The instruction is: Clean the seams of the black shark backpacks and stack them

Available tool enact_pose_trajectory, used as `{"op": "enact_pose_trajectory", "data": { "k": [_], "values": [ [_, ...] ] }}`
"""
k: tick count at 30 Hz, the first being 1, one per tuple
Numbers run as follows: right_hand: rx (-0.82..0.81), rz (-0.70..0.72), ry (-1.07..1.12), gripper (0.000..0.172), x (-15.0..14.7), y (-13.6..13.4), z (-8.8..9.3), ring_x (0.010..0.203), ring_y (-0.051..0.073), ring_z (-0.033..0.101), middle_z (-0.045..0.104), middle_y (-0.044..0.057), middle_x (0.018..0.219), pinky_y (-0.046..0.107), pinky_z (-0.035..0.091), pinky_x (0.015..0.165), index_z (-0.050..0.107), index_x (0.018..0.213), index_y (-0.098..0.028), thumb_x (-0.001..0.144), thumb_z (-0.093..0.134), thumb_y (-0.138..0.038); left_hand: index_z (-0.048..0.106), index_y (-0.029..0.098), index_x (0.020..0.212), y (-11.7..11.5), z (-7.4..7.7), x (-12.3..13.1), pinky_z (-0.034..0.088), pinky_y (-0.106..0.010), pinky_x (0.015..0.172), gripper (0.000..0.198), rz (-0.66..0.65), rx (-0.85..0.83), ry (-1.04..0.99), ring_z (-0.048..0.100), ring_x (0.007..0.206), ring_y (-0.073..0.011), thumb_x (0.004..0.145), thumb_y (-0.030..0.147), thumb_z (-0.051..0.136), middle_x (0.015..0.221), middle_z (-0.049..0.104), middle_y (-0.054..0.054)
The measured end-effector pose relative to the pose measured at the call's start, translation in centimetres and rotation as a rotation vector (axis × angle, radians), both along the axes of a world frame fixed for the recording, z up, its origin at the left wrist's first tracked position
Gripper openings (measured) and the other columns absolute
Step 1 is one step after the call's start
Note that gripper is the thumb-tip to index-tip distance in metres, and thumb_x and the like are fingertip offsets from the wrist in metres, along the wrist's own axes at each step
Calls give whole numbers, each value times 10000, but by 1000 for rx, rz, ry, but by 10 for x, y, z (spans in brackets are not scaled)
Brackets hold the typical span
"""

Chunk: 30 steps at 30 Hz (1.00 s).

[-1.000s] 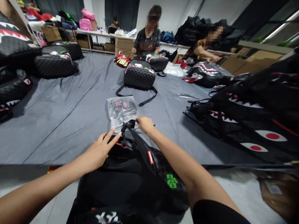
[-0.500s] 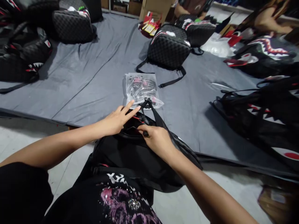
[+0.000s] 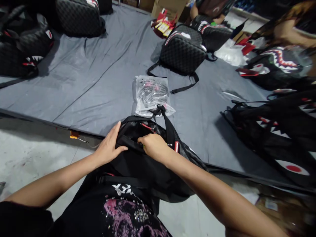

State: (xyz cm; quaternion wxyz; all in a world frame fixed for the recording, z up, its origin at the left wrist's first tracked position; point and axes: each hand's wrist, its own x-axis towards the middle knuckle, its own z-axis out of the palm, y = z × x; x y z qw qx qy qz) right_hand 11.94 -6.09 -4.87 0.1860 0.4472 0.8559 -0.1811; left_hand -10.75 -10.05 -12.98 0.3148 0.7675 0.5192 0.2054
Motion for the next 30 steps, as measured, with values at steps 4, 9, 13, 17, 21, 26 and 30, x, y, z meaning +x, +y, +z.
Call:
{"op": "enact_pose_trajectory", "data": {
  "k": [4, 9, 13, 17, 21, 26, 30],
  "values": [
    [72, 67, -14, 281, -4, 1, 6, 876, 250, 728, 756, 107, 973, 296, 453, 668, 719, 1063, -165, 928, 486, -82, -79, 271, 1601, 4, -4, 2, 289, -504, 1248, 1012, 12, 23, -23, 243, 1536, -295, 915, 428, 648, 1665, 192, -160],
    [67, 46, 205, 283, -28, 14, 3, 969, 224, 716, 757, 89, 1050, 277, 457, 708, 678, 1182, -178, 943, 537, -128, -61, 292, 1604, 5, -11, -1, 341, -519, 1218, 1000, 23, 74, -62, 302, 1512, -314, 910, 400, 652, 1645, 252, -158],
    [31, 140, 239, 266, -31, 24, 6, 1031, 232, 707, 755, 105, 1081, 285, 487, 778, 692, 1149, -166, 928, 553, -117, -68, 281, 1605, 6, -17, -2, 351, -526, 1206, 1018, 55, 37, -67, 304, 1511, -320, 902, 472, 643, 1644, 260, -156],
    [41, -72, -135, 244, 3, 2, 37, 931, 267, 738, 758, 154, 955, 309, 523, 733, 714, 1014, -128, 902, 523, -25, -93, 210, 1602, 11, -10, 3, 369, -527, 1191, 1180, 174, -126, -91, 387, 1468, -331, 814, 567, 709, 1610, 335, -174],
    [114, -324, -274, 245, 55, -47, 66, 881, 286, 743, 744, 183, 936, 313, 525, 697, 695, 1019, -96, 871, 526, 2, 460, 163, 1441, 14, 8, 26, 490, -479, 1085, 753, 55, -304, -85, 594, 1287, -334, 841, 570, 661, 1381, 624, -141],
    [-543, -910, 6, 246, 119, -145, 41, 709, 178, 713, 734, 52, 801, 210, 475, 557, 705, 1083, -184, 876, 572, -167, 661, 135, 1172, 0, 49, 87, 587, -472, 932, 456, -98, -200, -75, 719, 1058, -344, 837, 441, 705, 1128, 750, -141],
    [-549, -1234, 273, 535, 168, -204, 45, 860, 217, 718, 737, 110, 1064, 216, 521, 494, 565, 1397, -206, 876, 515, -312, 608, 98, 1311, 9, 126, 137, 564, -414, 1042, 562, -539, 175, -233, 645, 1226, -313, 803, 288, 755, 1293, 678, -169]
  ]
}}
